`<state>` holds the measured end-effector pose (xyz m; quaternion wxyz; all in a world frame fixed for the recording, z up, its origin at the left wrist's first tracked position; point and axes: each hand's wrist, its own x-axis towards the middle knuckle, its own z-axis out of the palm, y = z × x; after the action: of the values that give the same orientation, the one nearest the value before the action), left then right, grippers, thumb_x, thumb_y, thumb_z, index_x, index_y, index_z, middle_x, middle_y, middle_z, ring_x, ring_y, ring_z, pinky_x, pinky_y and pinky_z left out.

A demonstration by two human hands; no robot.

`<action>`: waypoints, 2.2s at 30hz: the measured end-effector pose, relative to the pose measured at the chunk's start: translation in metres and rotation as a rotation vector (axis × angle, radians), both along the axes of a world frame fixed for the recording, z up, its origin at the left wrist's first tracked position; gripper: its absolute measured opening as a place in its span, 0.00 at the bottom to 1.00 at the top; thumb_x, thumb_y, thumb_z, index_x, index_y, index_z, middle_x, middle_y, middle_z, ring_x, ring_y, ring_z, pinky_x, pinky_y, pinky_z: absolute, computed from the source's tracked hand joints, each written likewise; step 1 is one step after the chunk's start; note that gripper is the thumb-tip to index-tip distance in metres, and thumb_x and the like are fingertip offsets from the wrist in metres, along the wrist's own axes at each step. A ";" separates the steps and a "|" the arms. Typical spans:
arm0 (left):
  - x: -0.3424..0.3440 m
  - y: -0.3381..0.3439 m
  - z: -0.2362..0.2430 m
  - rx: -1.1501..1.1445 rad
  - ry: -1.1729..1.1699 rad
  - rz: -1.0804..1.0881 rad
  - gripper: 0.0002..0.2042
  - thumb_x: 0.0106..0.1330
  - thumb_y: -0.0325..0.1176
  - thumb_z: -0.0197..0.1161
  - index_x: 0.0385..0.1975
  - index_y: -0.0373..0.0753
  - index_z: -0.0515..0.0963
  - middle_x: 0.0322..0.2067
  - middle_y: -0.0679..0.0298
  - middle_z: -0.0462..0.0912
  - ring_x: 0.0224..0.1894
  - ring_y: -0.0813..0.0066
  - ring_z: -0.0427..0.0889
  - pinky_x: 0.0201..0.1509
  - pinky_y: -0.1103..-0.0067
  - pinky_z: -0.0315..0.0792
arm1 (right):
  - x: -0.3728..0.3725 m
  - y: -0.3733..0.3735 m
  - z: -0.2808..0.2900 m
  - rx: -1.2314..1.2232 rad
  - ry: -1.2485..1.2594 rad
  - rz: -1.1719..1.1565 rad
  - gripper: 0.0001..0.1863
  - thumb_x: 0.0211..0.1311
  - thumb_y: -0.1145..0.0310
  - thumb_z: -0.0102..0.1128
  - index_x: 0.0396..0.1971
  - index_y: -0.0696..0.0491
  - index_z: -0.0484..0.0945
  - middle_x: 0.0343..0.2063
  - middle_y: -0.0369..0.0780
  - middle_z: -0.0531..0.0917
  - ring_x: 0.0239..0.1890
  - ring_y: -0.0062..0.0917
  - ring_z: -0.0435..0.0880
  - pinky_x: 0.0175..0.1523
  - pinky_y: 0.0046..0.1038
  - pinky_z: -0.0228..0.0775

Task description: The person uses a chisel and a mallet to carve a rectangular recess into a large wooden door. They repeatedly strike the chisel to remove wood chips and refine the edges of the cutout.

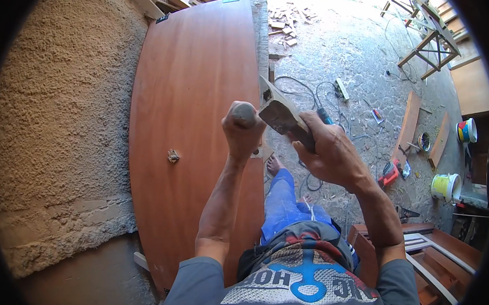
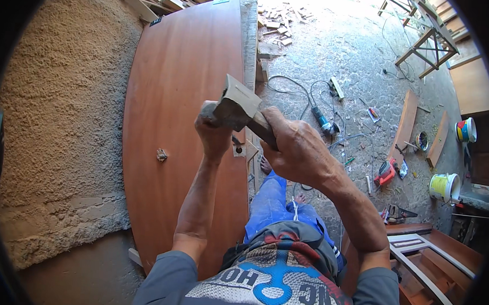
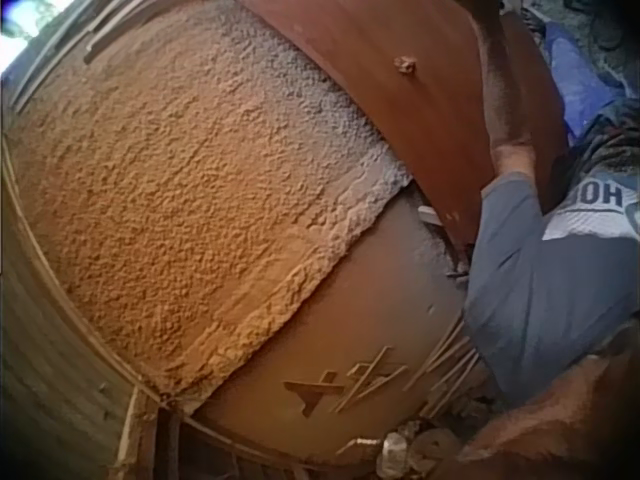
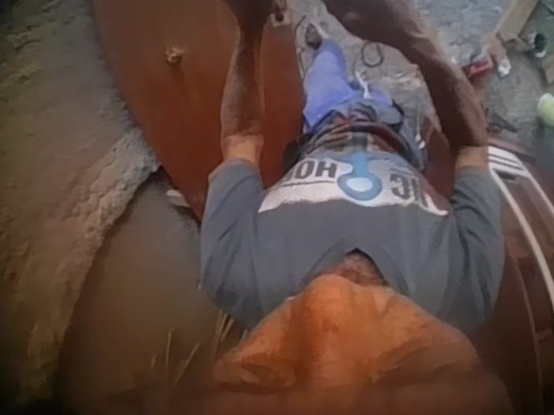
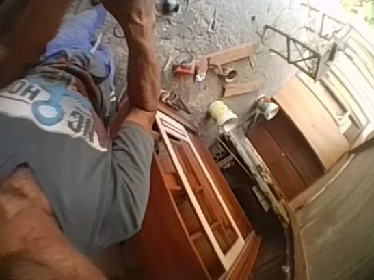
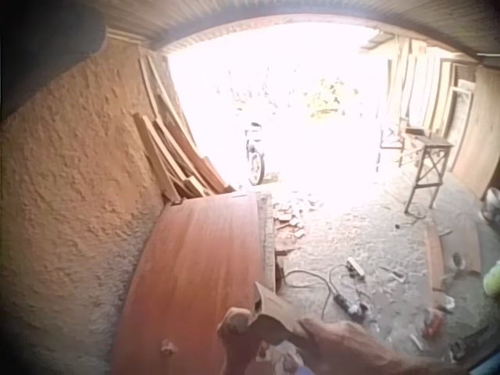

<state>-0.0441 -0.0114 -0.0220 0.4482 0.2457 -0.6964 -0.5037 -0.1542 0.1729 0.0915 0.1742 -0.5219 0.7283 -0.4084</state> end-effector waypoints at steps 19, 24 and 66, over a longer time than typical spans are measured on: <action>0.028 -0.015 0.020 0.411 0.200 -0.019 0.09 0.58 0.22 0.71 0.24 0.39 0.75 0.21 0.71 0.78 0.24 0.85 0.78 0.27 0.83 0.72 | -0.001 -0.001 -0.009 0.178 0.007 0.086 0.14 0.60 0.74 0.58 0.43 0.58 0.67 0.27 0.57 0.82 0.37 0.57 0.83 0.40 0.53 0.72; 0.015 -0.005 0.023 0.048 -0.035 -0.055 0.09 0.58 0.20 0.71 0.27 0.38 0.75 0.22 0.72 0.77 0.25 0.88 0.75 0.27 0.85 0.71 | 0.004 0.002 -0.010 0.156 -0.112 0.029 0.18 0.59 0.73 0.61 0.47 0.59 0.68 0.28 0.57 0.82 0.36 0.57 0.84 0.39 0.51 0.72; 0.045 -0.010 0.032 0.213 0.179 -0.107 0.10 0.67 0.29 0.71 0.39 0.36 0.75 0.27 0.67 0.79 0.28 0.81 0.80 0.30 0.83 0.76 | 0.012 0.017 -0.045 -0.008 -0.253 -0.085 0.24 0.58 0.71 0.68 0.54 0.57 0.74 0.24 0.44 0.78 0.27 0.31 0.76 0.37 0.36 0.70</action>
<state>0.0007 -0.0214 0.0098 0.4525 0.2085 -0.6082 -0.6180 -0.1421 0.1897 0.0469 0.2451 -0.4357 0.7203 -0.4808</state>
